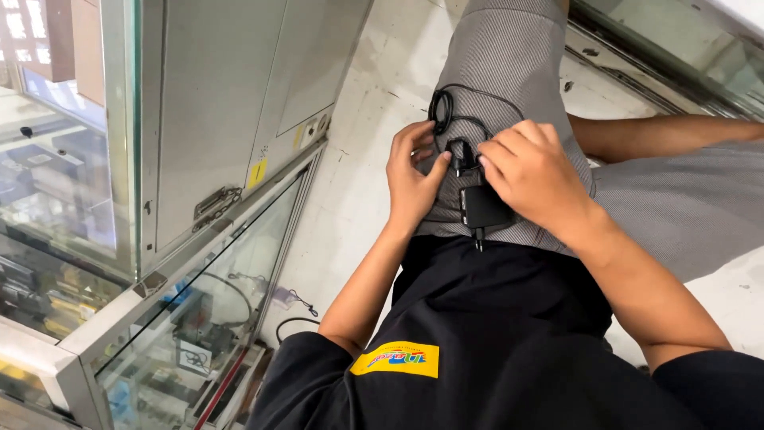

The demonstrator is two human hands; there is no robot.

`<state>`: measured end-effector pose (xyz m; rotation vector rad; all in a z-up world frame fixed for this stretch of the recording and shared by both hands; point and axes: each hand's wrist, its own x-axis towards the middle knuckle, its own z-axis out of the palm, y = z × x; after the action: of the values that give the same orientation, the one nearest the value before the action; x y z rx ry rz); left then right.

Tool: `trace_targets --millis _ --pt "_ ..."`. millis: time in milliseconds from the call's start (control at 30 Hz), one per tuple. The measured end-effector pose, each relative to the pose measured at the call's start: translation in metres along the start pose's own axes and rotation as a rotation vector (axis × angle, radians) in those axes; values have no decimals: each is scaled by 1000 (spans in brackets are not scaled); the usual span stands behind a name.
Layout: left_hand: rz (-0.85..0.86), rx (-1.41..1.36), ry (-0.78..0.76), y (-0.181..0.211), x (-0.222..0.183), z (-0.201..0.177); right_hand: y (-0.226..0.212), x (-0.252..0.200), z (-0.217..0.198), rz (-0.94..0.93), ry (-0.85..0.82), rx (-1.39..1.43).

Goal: Disassembling a laptop to access internal components and untangling a power adapter cable

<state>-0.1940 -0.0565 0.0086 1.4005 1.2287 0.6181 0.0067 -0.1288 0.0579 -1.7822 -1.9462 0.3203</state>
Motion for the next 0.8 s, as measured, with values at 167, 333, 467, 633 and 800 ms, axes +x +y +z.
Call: trace_targets --millis 167,333,467,633,800 --pt "20 -110 67 -15 3 -5 17 -16 2 98 -85 123" --pt "134 -47 92 4 -3 -5 19 -28 9 133 18 195" --pt "505 329 -53 -12 -15 -8 13 -29 7 102 78 165" --pt "463 441 -159 -17 -17 -3 3 -21 3 38 -27 50" --pt "630 509 24 -3 -16 1 1 -12 7 108 -108 -1"
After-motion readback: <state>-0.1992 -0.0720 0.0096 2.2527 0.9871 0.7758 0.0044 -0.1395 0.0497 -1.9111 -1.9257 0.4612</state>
